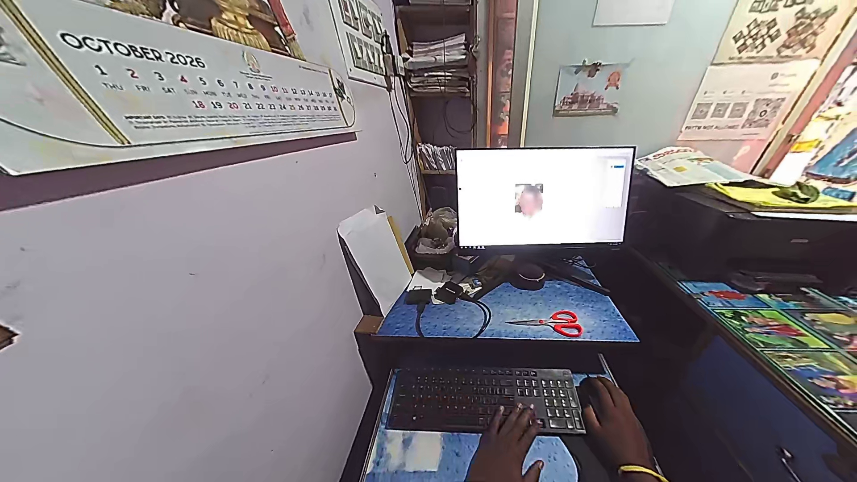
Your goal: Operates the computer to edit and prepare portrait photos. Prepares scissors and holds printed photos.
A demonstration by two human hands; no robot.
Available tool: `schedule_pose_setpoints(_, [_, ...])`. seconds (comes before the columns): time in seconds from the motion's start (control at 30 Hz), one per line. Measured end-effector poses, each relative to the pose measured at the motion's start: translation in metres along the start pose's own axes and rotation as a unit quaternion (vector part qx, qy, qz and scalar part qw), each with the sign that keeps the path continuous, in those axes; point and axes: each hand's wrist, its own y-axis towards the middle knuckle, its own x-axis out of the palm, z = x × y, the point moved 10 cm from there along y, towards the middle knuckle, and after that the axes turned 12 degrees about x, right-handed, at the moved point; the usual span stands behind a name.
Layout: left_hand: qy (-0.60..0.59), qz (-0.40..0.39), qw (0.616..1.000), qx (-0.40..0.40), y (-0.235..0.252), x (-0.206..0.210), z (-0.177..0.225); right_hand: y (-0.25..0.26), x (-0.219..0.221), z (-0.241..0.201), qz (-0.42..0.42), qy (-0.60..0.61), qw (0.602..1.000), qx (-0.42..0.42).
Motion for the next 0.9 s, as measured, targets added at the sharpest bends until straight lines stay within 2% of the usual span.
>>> schedule_pose_setpoints(0.13, [0.013,0.007,0.999,-0.047,-0.008,-0.007,-0.011,0.0,0.001,0.0,-0.007,-0.006,1.0,0.015])
schedule_pose_setpoints(0.43, [0.027,0.001,0.998,-0.051,-0.005,-0.005,-0.013,0.003,-0.002,0.001,-0.026,-0.003,0.999,0.038])
schedule_pose_setpoints(0.7, [0.051,-0.012,0.998,-0.047,0.005,-0.001,-0.012,0.002,-0.002,-0.002,-0.028,-0.013,0.999,0.028])
schedule_pose_setpoints(0.9, [0.047,-0.005,0.999,-0.002,0.018,0.001,-0.011,0.003,-0.004,-0.004,-0.032,-0.011,0.999,0.028])
